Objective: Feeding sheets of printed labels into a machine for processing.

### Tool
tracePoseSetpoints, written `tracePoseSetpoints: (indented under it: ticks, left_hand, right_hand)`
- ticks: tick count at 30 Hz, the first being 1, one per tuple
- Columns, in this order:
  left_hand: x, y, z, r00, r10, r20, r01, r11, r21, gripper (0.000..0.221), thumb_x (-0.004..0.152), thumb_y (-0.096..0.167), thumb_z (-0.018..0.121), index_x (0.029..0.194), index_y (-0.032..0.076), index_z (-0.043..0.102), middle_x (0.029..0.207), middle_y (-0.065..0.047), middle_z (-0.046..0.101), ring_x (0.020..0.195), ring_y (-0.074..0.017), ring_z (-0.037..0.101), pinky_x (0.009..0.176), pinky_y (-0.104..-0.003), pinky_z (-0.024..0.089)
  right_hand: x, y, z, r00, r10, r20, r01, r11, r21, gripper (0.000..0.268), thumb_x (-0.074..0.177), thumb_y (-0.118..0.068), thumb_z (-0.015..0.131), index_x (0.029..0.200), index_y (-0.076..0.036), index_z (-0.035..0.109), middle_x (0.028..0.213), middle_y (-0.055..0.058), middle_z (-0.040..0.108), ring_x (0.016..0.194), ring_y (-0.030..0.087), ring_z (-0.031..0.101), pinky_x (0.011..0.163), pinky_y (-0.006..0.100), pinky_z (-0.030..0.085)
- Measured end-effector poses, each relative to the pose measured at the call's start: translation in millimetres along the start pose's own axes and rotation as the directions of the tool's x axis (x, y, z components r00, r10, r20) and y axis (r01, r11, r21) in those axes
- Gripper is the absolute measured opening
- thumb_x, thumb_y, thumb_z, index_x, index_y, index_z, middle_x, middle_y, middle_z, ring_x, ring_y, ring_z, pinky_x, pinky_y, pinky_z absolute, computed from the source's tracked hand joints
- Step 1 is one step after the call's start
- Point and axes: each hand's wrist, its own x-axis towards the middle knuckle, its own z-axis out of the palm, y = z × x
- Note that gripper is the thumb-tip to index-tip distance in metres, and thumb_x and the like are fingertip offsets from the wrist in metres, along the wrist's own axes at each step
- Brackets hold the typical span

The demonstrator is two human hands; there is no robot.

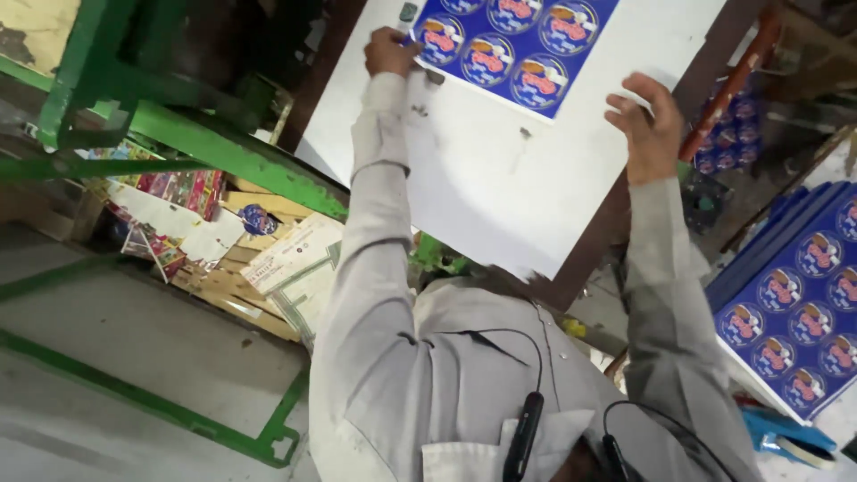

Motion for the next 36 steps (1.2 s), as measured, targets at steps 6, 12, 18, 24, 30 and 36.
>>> tracePoseSetpoints:
  ticks: [6,12,18,24,30,36]
  left_hand:
    - [74.1,-88.9,-46.8,0.985,0.036,-0.169,-0.018,0.994,0.106,0.031,0.067,0.017,0.083,0.096,0.013,0.071,0.091,-0.006,0.078,0.081,-0.0227,0.076,0.078,-0.035,0.062]
    - [-175.4,188.9,-245.3,0.889,0.448,0.093,-0.357,0.807,-0.471,0.027,0.107,0.010,0.074,0.132,0.003,0.066,0.113,-0.004,0.069,0.103,-0.0127,0.065,0.090,-0.027,0.055]
    - [-293.0,249.2,-244.3,0.440,0.898,0.025,-0.560,0.296,-0.773,0.014,0.100,0.009,0.066,0.099,-0.005,0.065,0.080,-0.015,0.071,0.067,-0.0268,0.073,0.067,-0.035,0.064]
    - [-294.8,200.9,-45.4,0.798,0.338,0.500,0.119,0.724,-0.679,0.022,0.104,0.017,0.063,0.117,-0.001,0.068,0.093,-0.009,0.072,0.086,-0.0166,0.069,0.080,-0.030,0.057]
    - [-381.9,100.7,205.8,0.219,0.255,0.942,0.709,0.621,-0.333,0.047,0.093,0.028,0.074,0.131,0.006,0.060,0.110,-0.014,0.075,0.087,-0.0179,0.070,0.062,-0.026,0.048]
    - [-508.6,159.4,233.5,-0.269,0.056,0.962,0.642,0.754,0.136,0.057,0.091,0.042,0.067,0.139,0.014,0.054,0.119,-0.004,0.072,0.103,-0.0201,0.073,0.078,-0.033,0.061]
  right_hand:
    - [-106.3,-28.4,-48.0,0.894,-0.439,-0.088,0.370,0.835,-0.408,0.024,0.112,-0.008,0.064,0.133,0.003,0.062,0.131,0.012,0.068,0.120,0.021,0.068,0.106,0.036,0.060]
    - [-262.5,88.2,-282.1,0.875,-0.418,-0.246,-0.255,0.035,-0.966,0.036,0.089,-0.026,0.083,0.115,-0.007,0.067,0.121,0.016,0.066,0.129,0.035,0.054,0.116,0.050,0.040]
    - [-342.5,111.1,-291.4,0.800,-0.360,-0.480,-0.492,0.064,-0.868,0.053,0.066,-0.045,0.093,0.101,-0.013,0.069,0.132,0.032,0.054,0.126,0.048,0.042,0.101,0.066,0.034]
    - [-354.6,106.6,-319.5,0.844,-0.317,-0.433,-0.405,0.153,-0.901,0.031,0.077,-0.037,0.087,0.094,-0.013,0.078,0.123,0.022,0.066,0.126,0.042,0.056,0.103,0.056,0.044]
    - [-344.8,58.5,-250.7,0.674,-0.373,-0.638,-0.514,0.383,-0.767,0.029,0.091,-0.024,0.087,0.093,-0.004,0.066,0.096,0.015,0.069,0.084,0.031,0.068,0.076,0.043,0.055]
    - [-343.6,25.7,-165.7,0.760,-0.483,-0.435,-0.158,0.511,-0.845,0.013,0.095,-0.011,0.078,0.104,-0.005,0.070,0.109,0.013,0.073,0.097,0.028,0.071,0.086,0.039,0.056]
